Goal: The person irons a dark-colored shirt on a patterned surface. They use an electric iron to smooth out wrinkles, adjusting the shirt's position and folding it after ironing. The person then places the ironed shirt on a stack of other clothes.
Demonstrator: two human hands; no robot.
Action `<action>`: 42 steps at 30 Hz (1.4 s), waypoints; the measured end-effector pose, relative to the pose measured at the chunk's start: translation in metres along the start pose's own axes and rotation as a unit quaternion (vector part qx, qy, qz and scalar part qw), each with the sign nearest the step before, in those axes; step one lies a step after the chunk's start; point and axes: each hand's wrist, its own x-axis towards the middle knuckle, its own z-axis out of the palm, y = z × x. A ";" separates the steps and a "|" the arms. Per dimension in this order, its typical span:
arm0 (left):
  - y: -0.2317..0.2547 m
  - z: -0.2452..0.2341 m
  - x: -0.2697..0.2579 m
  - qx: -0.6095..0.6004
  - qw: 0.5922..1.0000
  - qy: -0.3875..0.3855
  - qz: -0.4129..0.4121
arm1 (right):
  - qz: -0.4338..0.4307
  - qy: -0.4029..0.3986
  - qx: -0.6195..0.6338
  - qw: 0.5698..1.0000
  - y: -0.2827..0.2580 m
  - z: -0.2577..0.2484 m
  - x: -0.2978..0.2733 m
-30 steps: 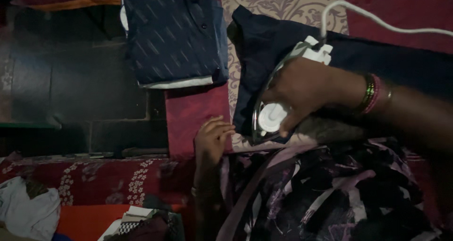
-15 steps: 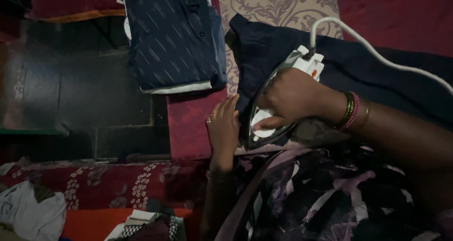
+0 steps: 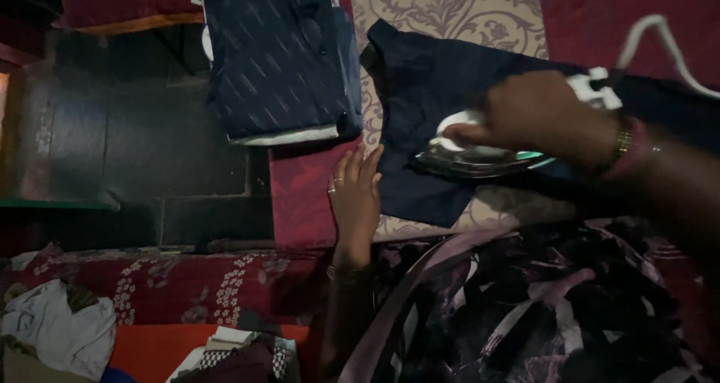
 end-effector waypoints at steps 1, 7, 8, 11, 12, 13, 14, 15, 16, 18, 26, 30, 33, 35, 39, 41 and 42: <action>0.001 0.000 0.001 -0.001 1.000 -0.003 -0.001 | 0.021 0.004 0.006 1.000 0.012 0.003 -0.006; 0.008 -0.010 0.004 0.011 1.000 -0.024 -0.004 | 0.124 0.002 -0.051 0.991 0.058 0.026 -0.057; 0.011 -0.012 0.005 0.024 0.999 -0.030 -0.004 | 0.114 -0.004 -0.066 0.991 0.063 0.028 -0.061; 0.027 -0.011 0.006 0.049 0.999 -0.020 -0.002 | 0.086 -0.005 -0.065 0.994 0.075 0.032 -0.068; 0.034 -0.008 0.006 0.053 0.999 -0.011 0.000 | 0.078 0.009 -0.036 0.996 0.077 0.033 -0.068; 0.043 -0.003 0.006 0.024 1.000 -0.017 0.007 | 0.070 0.023 -0.007 0.997 0.078 0.034 -0.068; 0.053 0.002 0.005 -0.005 1.000 -0.021 0.013 | 0.053 0.038 -0.004 0.998 0.077 0.033 -0.068; 0.061 0.006 0.005 -0.034 0.999 -0.026 0.019 | 0.037 0.053 0.000 0.998 0.075 0.033 -0.068; 0.065 0.009 0.007 0.000 0.999 -0.028 0.022 | 0.019 0.071 0.002 0.997 0.073 0.032 -0.066; 0.068 0.013 0.007 0.067 0.997 -0.032 0.028 | 0.023 0.095 -0.009 0.995 0.061 0.031 -0.058; 0.060 0.013 0.005 0.033 0.995 -0.095 0.004 | -0.017 0.255 0.028 0.966 0.003 0.013 -0.012; 0.063 0.010 0.004 0.026 0.995 -0.092 0.000 | 0.019 0.271 0.035 0.962 -0.024 -0.002 0.018; 0.061 0.011 0.003 0.017 0.995 -0.095 -0.007 | 0.029 0.275 0.064 0.959 -0.036 -0.003 0.038; 0.060 0.011 0.004 0.020 0.996 -0.085 0.001 | 0.023 0.278 0.077 0.957 -0.037 -0.006 0.044; 0.059 0.012 0.003 0.025 0.996 -0.081 0.007 | 0.025 0.231 0.093 0.968 -0.034 -0.012 0.043; 0.057 0.014 0.003 0.020 0.998 -0.067 0.009 | 0.039 0.190 0.109 0.975 -0.028 -0.015 0.034; 0.057 0.016 0.002 0.015 0.998 -0.059 0.010 | 0.047 0.167 0.118 0.978 -0.022 -0.015 0.024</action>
